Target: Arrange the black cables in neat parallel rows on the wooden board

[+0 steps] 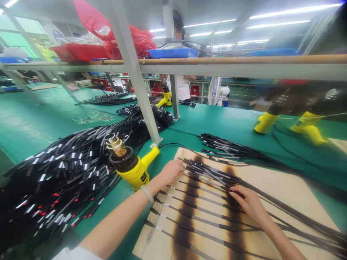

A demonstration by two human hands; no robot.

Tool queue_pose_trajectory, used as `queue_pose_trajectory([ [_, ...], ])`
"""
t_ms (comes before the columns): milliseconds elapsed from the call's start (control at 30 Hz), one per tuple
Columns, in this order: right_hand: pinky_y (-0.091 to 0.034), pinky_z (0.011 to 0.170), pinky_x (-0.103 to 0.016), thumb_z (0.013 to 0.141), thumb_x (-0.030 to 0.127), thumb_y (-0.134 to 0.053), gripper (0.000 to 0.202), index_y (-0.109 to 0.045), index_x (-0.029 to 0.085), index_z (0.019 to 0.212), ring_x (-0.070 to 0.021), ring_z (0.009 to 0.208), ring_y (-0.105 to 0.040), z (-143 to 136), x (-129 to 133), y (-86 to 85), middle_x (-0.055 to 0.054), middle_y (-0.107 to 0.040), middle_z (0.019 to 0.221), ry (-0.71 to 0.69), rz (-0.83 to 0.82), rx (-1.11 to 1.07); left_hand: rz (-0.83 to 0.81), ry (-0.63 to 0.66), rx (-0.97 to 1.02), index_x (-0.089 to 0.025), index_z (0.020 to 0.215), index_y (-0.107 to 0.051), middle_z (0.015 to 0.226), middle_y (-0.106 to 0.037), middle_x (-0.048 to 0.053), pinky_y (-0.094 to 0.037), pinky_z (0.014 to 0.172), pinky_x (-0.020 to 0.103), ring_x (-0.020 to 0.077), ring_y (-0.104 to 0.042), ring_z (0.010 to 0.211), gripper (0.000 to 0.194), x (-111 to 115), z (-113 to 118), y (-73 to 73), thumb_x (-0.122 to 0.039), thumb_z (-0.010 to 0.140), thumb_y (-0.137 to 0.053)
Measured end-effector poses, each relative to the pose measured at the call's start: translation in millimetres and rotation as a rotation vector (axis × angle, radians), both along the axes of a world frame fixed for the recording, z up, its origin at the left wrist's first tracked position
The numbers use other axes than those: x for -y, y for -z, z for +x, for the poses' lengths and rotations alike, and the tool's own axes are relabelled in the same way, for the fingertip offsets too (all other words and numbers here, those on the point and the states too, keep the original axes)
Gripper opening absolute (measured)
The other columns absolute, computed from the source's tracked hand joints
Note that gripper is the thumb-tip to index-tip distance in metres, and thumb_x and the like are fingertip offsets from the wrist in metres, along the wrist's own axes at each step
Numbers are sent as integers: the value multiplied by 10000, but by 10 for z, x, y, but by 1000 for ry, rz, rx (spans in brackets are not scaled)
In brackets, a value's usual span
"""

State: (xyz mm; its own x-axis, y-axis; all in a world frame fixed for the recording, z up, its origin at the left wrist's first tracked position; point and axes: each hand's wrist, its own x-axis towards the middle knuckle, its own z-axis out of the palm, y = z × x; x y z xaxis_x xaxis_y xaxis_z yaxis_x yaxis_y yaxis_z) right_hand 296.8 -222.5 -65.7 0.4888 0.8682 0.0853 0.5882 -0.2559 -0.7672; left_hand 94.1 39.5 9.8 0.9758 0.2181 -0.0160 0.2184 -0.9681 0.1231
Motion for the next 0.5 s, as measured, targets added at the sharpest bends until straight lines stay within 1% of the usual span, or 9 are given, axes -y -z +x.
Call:
queue_pose_trajectory([
  [133,-461,802,-299,814,445,-443,335,-632,174,869,-175,863,-585,-6,6,66,-63,-626,923,3,-12,51,33,-63,-56,-144,690,-604,778,-521,66,-370,677,254,154,-491,772,278,-43,-114,15,-220,849,-389],
  [267,-460,801,-303,824,435,-421,335,-626,174,873,-172,858,-586,-48,-34,85,-62,-623,922,-6,-15,63,29,-85,-99,-167,743,-620,763,-518,60,-368,658,252,161,-483,774,269,-89,-202,24,-195,846,-373],
  [400,-463,801,-302,828,424,-413,338,-621,165,887,-179,882,-586,-84,-86,67,-72,-622,947,-4,-8,68,16,-90,-130,-173,760,-629,763,-533,58,-371,657,245,155,-488,764,280,-84,-227,-11,-178,844,-362],
  [500,-461,786,-303,831,428,-408,338,-620,170,882,-176,850,-587,-96,-96,62,-70,-622,922,-25,-13,76,6,-101,-146,-166,745,-630,766,-542,61,-376,648,233,147,-499,760,271,-73,-212,-37,-179,836,-375],
])
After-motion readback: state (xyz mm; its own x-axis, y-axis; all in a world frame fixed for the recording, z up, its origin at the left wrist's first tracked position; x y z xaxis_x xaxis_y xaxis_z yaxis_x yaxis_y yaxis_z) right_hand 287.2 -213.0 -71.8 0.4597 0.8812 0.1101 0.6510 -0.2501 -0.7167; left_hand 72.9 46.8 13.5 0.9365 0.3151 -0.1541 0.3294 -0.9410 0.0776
